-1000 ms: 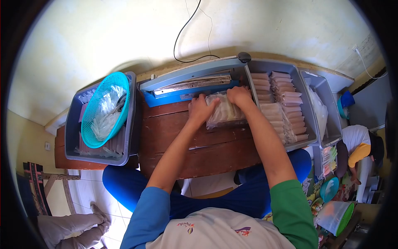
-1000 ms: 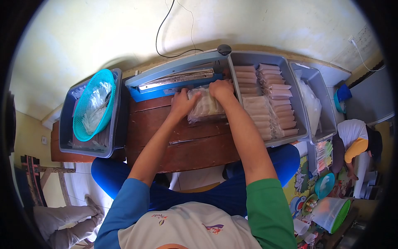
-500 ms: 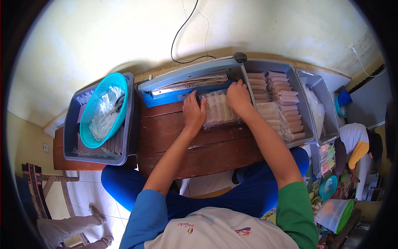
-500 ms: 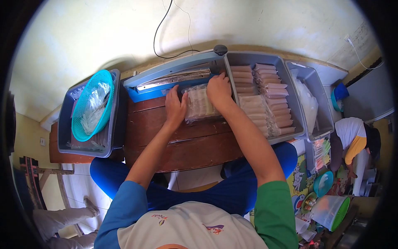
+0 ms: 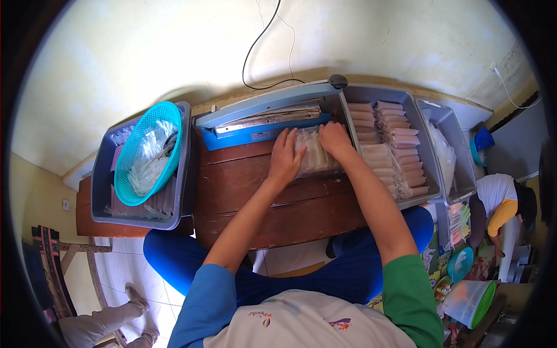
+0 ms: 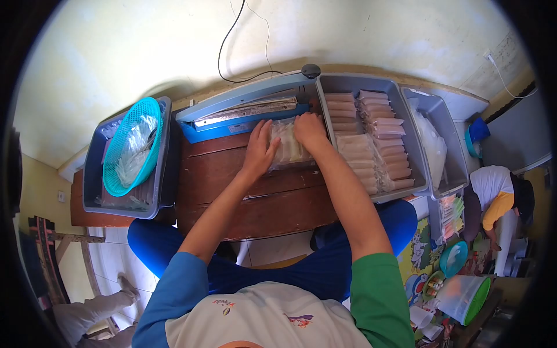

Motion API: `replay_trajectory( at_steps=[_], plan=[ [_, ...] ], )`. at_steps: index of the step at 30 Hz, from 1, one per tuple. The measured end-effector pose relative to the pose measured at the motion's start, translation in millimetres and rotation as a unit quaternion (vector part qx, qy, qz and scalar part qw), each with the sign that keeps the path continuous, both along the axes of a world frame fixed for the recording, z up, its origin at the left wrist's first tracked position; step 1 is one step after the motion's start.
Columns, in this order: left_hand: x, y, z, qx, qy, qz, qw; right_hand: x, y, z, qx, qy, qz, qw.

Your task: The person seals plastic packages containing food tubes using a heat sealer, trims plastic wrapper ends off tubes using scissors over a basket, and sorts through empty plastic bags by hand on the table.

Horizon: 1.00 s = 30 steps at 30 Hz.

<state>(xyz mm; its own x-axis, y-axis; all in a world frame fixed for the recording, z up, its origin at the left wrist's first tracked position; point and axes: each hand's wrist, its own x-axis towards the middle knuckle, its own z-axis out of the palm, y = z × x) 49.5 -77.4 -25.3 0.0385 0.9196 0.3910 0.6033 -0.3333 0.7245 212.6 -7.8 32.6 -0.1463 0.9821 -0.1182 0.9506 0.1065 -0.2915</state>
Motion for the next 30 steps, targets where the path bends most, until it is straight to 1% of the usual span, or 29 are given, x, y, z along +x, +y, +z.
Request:
replay_trajectory(
  at_steps=[2, 3, 5, 6, 8, 10, 11, 12, 13, 14, 15, 16, 18, 19, 20, 21, 22, 23, 25, 27, 30],
  plan=[
    [0, -2, 1, 0.006, -0.008, 0.013, 1.000, -1, -2, -7, 0.040, 0.026, -0.040, 0.998],
    [-2, -5, 2, 0.028, -0.015, 0.016, 0.999, -1, -5, -12, 0.040, 0.026, -0.040, 0.998],
    [-3, -11, 3, 0.048, -0.022, 0.017, 0.998, 2, -14, -20, 0.174, 0.069, -0.016, 0.982],
    [-4, -14, 4, 0.055, -0.041, 0.019, 0.997, 2, -22, -14, 0.174, 0.067, -0.017, 0.982],
    [-4, -24, 2, 0.059, -0.060, 0.017, 0.996, 2, -47, -6, 0.217, 0.105, 0.018, 0.970],
    [-4, -33, -1, 0.052, -0.018, -0.026, 0.998, 1, -72, -9, 0.216, 0.080, 0.033, 0.973],
    [-4, -36, 0, 0.052, -0.017, -0.026, 0.998, -1, -85, -11, 0.213, 0.058, 0.052, 0.974],
    [-4, -40, 2, 0.038, 0.033, -0.041, 0.998, 1, -94, -12, 0.182, 0.060, 0.071, 0.979],
    [-4, -42, 3, 0.025, 0.082, -0.057, 0.995, 3, -100, -11, 0.181, 0.060, 0.073, 0.979],
    [-5, -43, 3, 0.024, 0.083, -0.056, 0.995, 5, -106, -9, 0.150, 0.008, 0.082, 0.985],
    [-6, -42, 3, 0.018, 0.113, -0.057, 0.992, 6, -107, -8, 0.121, -0.044, 0.091, 0.988],
    [-6, -42, 4, 0.013, 0.142, -0.059, 0.988, 7, -106, -12, 0.120, -0.044, 0.090, 0.988],
    [-5, -38, -3, 0.014, 0.136, -0.063, 0.989, 8, -101, -25, 0.146, -0.079, 0.075, 0.983],
    [-5, -36, -7, 0.015, 0.129, -0.065, 0.989, 8, -100, -30, 0.147, -0.079, 0.074, 0.983],
    [-4, -37, -5, 0.016, 0.130, -0.065, 0.989, 7, -100, -33, 0.158, -0.055, 0.037, 0.985],
    [-2, -37, -4, -0.005, 0.078, -0.071, 0.994, 5, -99, -34, 0.169, -0.032, 0.000, 0.985],
    [-1, -39, -3, -0.028, 0.026, -0.077, 0.996, 4, -99, -36, 0.168, -0.030, 0.000, 0.985],
    [0, -42, -1, -0.029, 0.026, -0.078, 0.996, 4, -99, -37, 0.161, -0.020, -0.011, 0.987],
    [2, -45, 5, -0.044, -0.025, -0.049, 0.997, 7, -100, -38, 0.155, -0.010, -0.025, 0.988],
    [3, -46, 1, -0.044, -0.024, -0.039, 0.998, 9, -101, -39, 0.157, 0.011, -0.025, 0.987],
    [4, -49, 2, -0.055, -0.016, -0.025, 0.998, 14, -97, -46, 0.180, 0.003, -0.004, 0.984]
  ],
)
